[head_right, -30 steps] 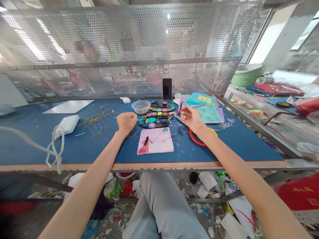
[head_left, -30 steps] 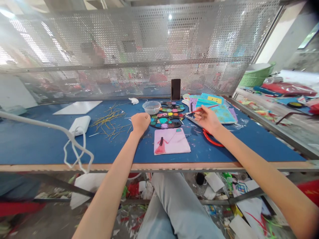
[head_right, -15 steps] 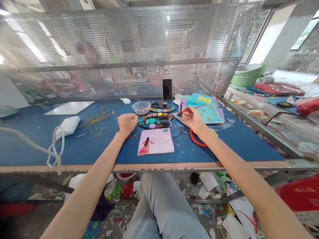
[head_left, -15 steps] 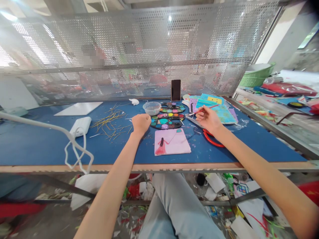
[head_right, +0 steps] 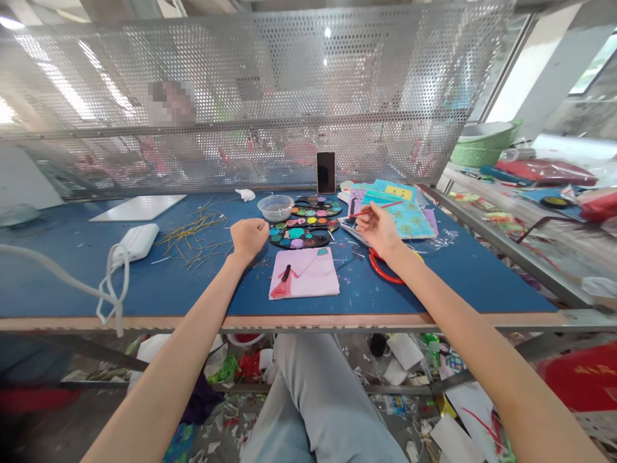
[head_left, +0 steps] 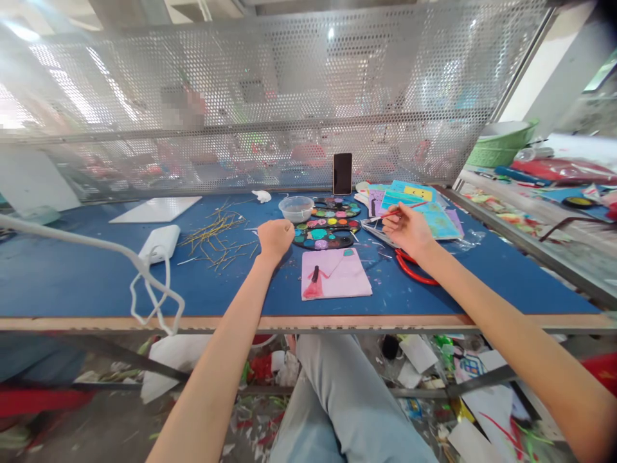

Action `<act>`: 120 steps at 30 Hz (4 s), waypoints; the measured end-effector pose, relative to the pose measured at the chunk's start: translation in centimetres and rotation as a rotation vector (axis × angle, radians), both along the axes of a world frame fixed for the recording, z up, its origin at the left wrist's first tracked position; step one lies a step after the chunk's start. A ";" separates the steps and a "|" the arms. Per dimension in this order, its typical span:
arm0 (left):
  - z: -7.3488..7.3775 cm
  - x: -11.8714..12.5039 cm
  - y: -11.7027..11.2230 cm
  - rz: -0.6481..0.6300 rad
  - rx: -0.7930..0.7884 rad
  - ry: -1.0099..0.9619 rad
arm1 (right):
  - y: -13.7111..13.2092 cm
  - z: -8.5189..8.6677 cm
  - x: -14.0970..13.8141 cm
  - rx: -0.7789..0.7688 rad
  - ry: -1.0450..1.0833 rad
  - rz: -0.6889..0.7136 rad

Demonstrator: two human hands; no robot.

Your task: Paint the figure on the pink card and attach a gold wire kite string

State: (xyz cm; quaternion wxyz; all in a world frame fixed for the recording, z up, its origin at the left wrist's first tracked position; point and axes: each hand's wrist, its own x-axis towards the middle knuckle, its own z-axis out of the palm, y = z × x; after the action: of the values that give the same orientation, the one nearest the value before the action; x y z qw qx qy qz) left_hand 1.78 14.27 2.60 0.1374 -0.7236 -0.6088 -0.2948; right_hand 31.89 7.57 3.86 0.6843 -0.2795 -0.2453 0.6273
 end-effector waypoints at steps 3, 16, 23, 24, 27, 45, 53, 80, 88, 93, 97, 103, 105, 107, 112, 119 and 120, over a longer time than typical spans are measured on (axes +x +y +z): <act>0.0 0.0 0.0 0.001 -0.003 -0.001 | 0.1 -0.1 0.1 0.011 -0.006 0.006; -0.3 -0.1 0.1 0.003 -0.008 0.008 | 0.0 -0.5 0.3 0.029 -0.021 0.014; -0.4 -0.2 0.2 -0.003 -0.007 0.003 | 0.0 -0.4 0.2 0.027 -0.014 0.017; -0.4 -0.2 0.2 -0.002 -0.008 0.002 | 0.1 -0.5 0.2 0.026 -0.014 0.018; -0.4 -0.1 0.2 -0.001 -0.010 0.001 | 0.2 -0.6 0.4 0.028 -0.019 0.021; -0.3 -0.1 0.0 0.003 -0.017 -0.006 | 0.3 -0.8 0.5 0.049 -0.048 0.031; -0.1 -0.1 -0.1 0.002 -0.027 -0.002 | 0.0 -0.3 0.2 0.005 0.003 0.007; -0.3 -0.1 0.2 -0.003 -0.021 -0.006 | 0.1 -0.4 0.0 0.032 0.002 0.007; -0.3 -0.1 0.2 -0.003 -0.023 -0.009 | 0.3 -0.6 0.2 0.068 -0.026 0.024; -0.4 -0.1 0.3 -0.002 -0.019 -0.010 | 0.3 -0.6 0.3 0.051 0.015 0.025; -0.4 -0.2 0.3 -0.003 -0.018 -0.009 | 0.3 -0.6 0.2 0.037 0.042 0.020; -0.3 -0.2 0.2 -0.004 -0.018 -0.004 | 0.1 -0.4 0.1 0.022 0.039 0.018; -0.3 -0.2 0.2 -0.003 -0.019 -0.002 | 0.2 -0.4 0.1 0.026 0.033 0.015; -0.3 -0.1 0.2 -0.003 -0.021 0.000 | 0.2 -0.5 0.2 0.029 0.022 0.013; -0.2 -0.1 0.1 -0.004 -0.028 0.005 | 0.2 -0.4 0.2 0.020 0.017 0.008; -0.3 -0.1 0.2 0.003 -0.034 0.007 | 0.2 -0.3 0.2 0.008 0.014 0.004; -0.3 -0.1 0.2 0.003 -0.035 0.008 | 0.3 -0.4 0.2 0.016 0.005 0.006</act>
State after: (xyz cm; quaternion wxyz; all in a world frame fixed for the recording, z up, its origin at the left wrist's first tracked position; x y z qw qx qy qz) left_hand 1.67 14.44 2.31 0.1275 -0.7260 -0.6146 -0.2810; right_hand 32.13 7.85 3.47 0.6852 -0.2716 -0.2495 0.6282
